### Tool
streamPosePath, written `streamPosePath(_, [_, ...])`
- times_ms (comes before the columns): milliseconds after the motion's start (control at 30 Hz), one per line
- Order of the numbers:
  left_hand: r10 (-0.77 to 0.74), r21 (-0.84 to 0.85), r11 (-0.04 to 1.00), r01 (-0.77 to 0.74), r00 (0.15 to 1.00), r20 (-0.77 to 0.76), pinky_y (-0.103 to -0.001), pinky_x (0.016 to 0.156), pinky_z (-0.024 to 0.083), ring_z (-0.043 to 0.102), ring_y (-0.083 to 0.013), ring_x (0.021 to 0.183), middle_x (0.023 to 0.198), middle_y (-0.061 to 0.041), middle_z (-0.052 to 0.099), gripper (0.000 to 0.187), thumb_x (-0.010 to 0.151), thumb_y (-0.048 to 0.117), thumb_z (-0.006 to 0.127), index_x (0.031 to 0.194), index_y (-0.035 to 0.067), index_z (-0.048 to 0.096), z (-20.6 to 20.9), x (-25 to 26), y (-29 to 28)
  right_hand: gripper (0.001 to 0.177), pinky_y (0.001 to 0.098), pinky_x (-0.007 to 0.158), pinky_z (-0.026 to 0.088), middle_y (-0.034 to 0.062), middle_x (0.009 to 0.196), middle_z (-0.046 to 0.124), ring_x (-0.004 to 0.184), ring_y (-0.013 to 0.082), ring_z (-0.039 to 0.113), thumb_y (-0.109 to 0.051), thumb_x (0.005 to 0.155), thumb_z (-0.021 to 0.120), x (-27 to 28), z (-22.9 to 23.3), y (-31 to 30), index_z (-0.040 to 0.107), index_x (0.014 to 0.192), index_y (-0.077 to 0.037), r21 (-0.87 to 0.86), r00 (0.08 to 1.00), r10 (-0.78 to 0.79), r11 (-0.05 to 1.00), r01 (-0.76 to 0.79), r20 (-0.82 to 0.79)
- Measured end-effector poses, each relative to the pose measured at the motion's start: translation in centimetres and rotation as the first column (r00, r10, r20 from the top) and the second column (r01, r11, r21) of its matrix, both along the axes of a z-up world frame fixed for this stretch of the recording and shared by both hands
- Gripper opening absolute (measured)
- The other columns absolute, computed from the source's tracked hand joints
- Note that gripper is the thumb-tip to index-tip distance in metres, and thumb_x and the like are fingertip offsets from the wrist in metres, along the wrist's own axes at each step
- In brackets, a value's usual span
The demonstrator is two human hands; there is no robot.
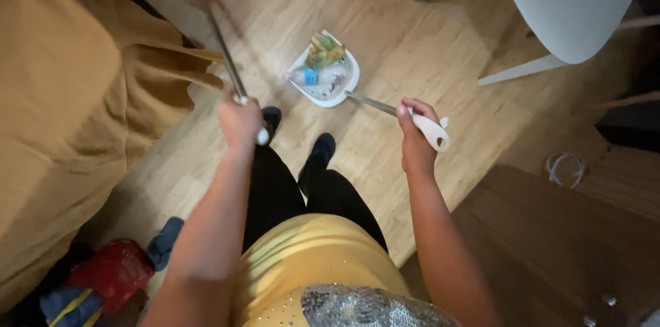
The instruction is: The person wipes the seat and backrest of a white plastic chair using a cloth. They then switch to sweeping the wooden floor with a broom and dustpan, collecting debris into the dustpan.
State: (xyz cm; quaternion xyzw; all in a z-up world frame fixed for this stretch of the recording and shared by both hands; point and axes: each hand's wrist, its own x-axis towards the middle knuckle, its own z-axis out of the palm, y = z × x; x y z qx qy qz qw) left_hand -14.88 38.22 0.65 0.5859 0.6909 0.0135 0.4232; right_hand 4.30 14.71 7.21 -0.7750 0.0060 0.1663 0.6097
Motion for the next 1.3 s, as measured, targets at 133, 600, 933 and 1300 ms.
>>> streamPosePath(133, [-0.056, -0.035, 0.998, 0.051, 0.986, -0.158, -0.041, 0.074, 0.061, 0.078, -0.0222, 0.07, 0.075, -0.006, 0.075, 0.042, 0.096, 0.033, 0.063, 0.133, 0.015, 0.066, -9.2, -3.4, 9.3, 0.018, 0.0243, 0.084, 0.056, 0.0008, 0.097, 0.067, 0.094, 0.0065, 0.06, -0.011, 0.089, 0.082, -1.9, 0.4, 3.6, 0.077, 0.106, -0.013, -0.031, 0.999, 0.021, 0.999, -0.019, 0.038])
streamPosePath(600, [-0.281, -0.436, 0.842, 0.319, 0.948, 0.152, -0.048, 0.074, 0.053, 0.065, -0.0382, 0.081, 0.09, -0.019, 0.07, 0.053, 0.094, 0.014, 0.056, 0.145, 0.002, 0.053, 0.7, -10.1, 10.2, 0.017, 0.0196, 0.076, 0.059, 0.0005, 0.095, 0.062, 0.087, 0.0071, 0.061, -0.008, 0.093, 0.078, -4.2, -2.7, 10.9, 0.074, 0.109, -0.011, -0.075, 0.999, 0.033, 0.997, -0.03, 0.036])
streamPosePath(933, [-0.083, -0.296, 0.949, 0.11, 0.991, 0.103, -0.059, 0.11, 0.047, 0.059, -0.0507, 0.127, 0.131, -0.034, 0.063, 0.064, 0.1, 0.024, 0.059, 0.16, 0.024, 0.034, -2.0, -5.1, 13.4, 0.015, 0.0249, 0.084, 0.063, 0.0015, 0.109, 0.065, 0.097, 0.0103, 0.064, -0.015, 0.095, 0.079, -4.3, -1.7, 15.4, 0.071, 0.108, -0.014, -0.142, 0.999, 0.024, 0.989, -0.029, -0.042])
streamPosePath(1300, [-0.037, 0.051, 0.998, 0.036, 0.999, 0.016, -0.044, 0.092, 0.058, 0.069, -0.0328, 0.108, 0.12, -0.018, 0.069, 0.044, 0.098, 0.031, 0.063, 0.131, 0.002, 0.054, -16.7, -3.9, 26.9, 0.022, 0.0315, 0.097, 0.056, 0.0089, 0.123, 0.066, 0.114, 0.0176, 0.062, -0.012, 0.093, 0.073, -3.9, -1.3, 16.1, 0.062, 0.112, -0.009, -0.048, 0.985, 0.045, 0.997, -0.054, -0.166])
